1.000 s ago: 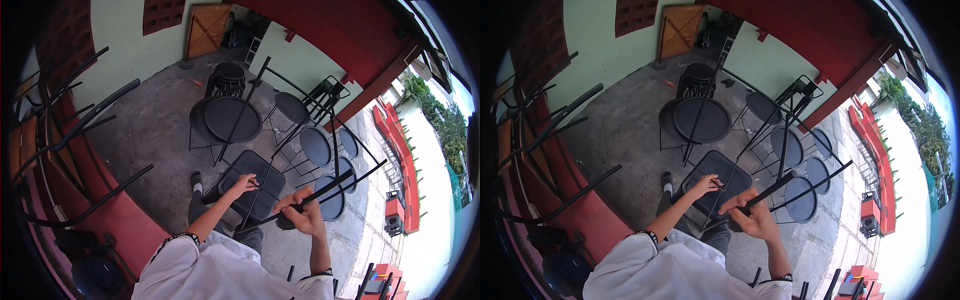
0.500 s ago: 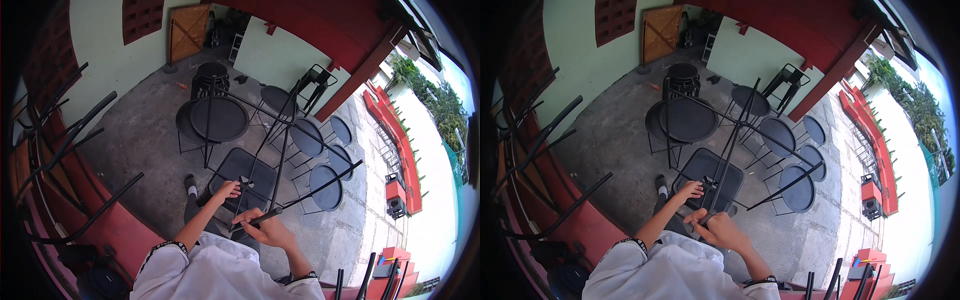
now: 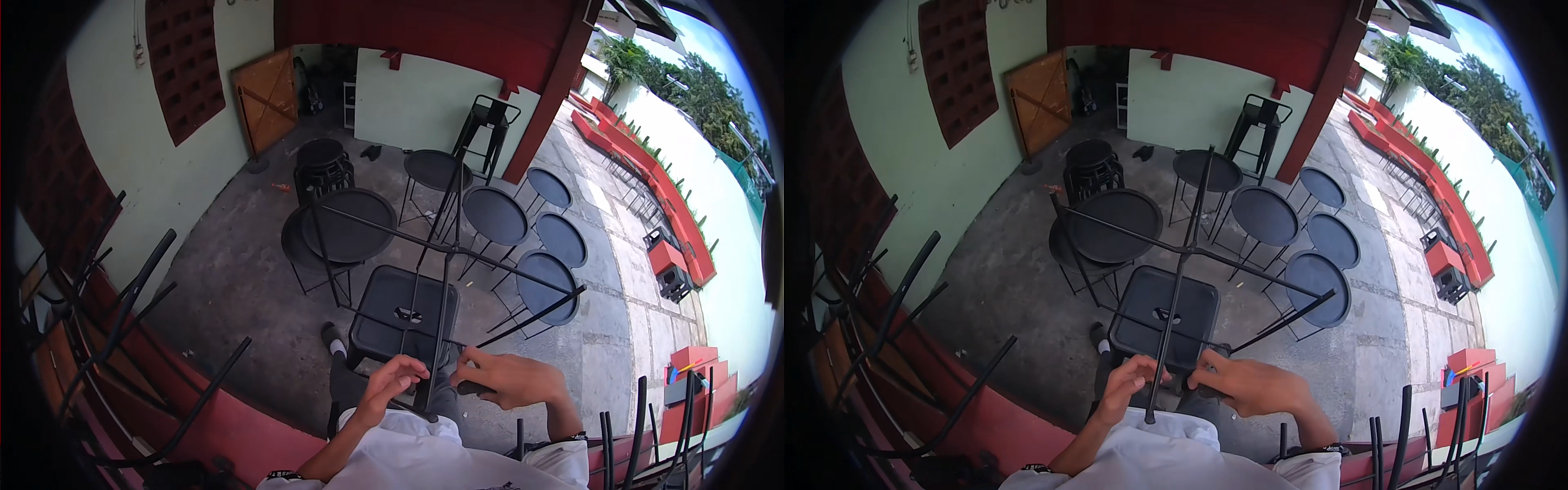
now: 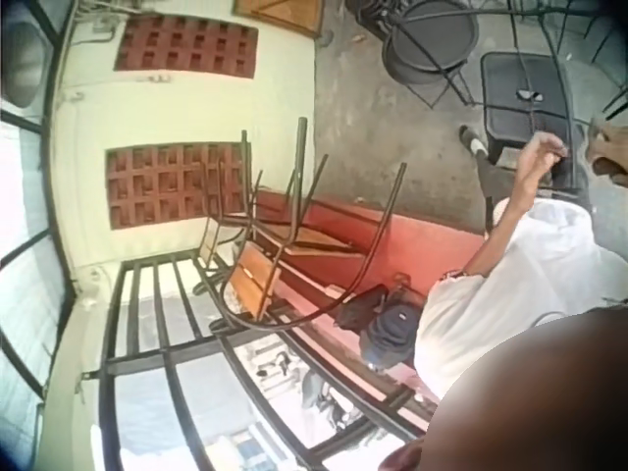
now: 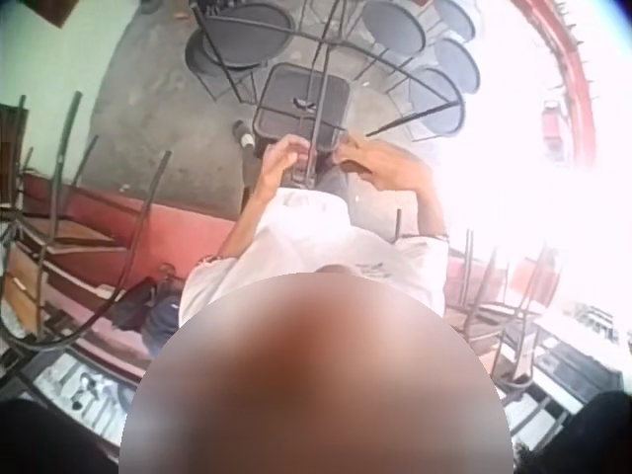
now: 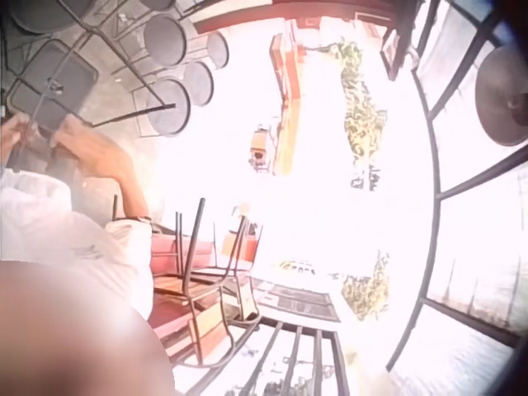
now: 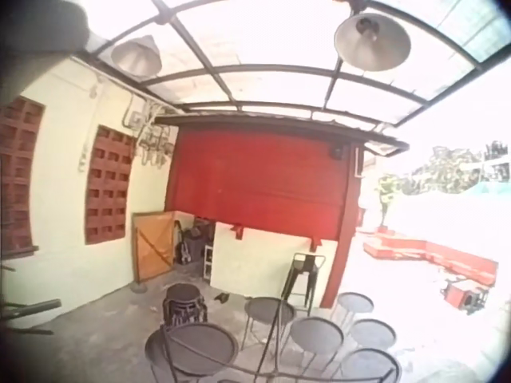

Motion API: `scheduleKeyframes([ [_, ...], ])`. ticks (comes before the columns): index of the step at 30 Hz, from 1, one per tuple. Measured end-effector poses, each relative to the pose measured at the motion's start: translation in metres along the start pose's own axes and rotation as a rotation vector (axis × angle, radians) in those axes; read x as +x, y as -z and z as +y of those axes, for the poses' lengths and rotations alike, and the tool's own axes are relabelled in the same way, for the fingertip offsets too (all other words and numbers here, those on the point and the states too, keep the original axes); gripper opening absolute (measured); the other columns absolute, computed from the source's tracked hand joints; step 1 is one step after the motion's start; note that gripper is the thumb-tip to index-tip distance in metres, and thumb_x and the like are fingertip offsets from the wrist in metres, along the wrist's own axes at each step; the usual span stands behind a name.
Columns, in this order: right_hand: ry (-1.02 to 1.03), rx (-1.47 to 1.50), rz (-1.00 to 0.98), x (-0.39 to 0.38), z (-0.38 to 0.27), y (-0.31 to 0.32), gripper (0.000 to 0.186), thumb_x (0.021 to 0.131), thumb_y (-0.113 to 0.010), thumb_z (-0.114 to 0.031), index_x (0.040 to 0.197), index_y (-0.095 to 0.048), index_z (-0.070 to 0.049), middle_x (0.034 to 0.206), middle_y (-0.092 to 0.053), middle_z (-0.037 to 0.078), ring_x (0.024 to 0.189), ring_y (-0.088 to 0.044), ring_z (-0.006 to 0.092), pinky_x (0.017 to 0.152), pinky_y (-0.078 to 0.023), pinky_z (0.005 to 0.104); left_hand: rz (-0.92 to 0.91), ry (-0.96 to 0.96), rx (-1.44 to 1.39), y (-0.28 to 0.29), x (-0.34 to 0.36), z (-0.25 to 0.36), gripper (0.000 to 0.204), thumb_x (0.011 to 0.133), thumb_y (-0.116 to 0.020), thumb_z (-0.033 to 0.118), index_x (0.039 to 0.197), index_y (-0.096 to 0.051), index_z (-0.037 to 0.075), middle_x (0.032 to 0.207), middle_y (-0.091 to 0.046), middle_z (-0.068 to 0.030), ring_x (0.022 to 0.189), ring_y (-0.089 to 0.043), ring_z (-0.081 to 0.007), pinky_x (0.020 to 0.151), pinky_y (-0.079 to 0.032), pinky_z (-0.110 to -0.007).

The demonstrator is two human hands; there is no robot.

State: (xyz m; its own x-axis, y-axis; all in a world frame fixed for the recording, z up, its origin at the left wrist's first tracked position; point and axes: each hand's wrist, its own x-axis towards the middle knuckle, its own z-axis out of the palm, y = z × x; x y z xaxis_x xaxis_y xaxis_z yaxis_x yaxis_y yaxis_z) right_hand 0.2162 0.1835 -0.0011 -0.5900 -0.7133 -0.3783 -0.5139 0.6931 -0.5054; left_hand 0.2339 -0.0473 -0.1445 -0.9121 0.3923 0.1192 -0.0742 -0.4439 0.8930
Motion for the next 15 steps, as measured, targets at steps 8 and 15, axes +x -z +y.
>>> scheduleKeyframes([
  [8,0.130,-0.216,1.335,-0.023,-0.021,0.063,0.042,0.067,-0.073,0.008,0.106,-0.064,-0.002,0.093,-0.059,0.011,0.082,-0.060,0.0221,0.071,-0.048,0.0295,-0.174,-0.228,0.208,-0.002,-0.026,-0.023,0.063,0.089,-0.047,0.061,0.081,-0.059,0.000,0.066,-0.053,-0.0049,0.056,-0.051,-0.0133,0.053,-0.038,-0.028],
  [15,0.418,-0.119,1.533,0.040,-0.001,0.091,0.033,0.071,-0.066,0.013,0.100,-0.068,-0.003,0.095,-0.061,0.010,0.081,-0.061,0.0200,0.071,-0.048,0.0266,-0.076,-0.311,0.256,-0.014,-0.024,-0.023,0.067,0.093,-0.041,0.062,0.066,-0.047,0.002,0.057,-0.047,-0.0050,0.048,-0.046,-0.0173,0.047,-0.033,-0.030],
])
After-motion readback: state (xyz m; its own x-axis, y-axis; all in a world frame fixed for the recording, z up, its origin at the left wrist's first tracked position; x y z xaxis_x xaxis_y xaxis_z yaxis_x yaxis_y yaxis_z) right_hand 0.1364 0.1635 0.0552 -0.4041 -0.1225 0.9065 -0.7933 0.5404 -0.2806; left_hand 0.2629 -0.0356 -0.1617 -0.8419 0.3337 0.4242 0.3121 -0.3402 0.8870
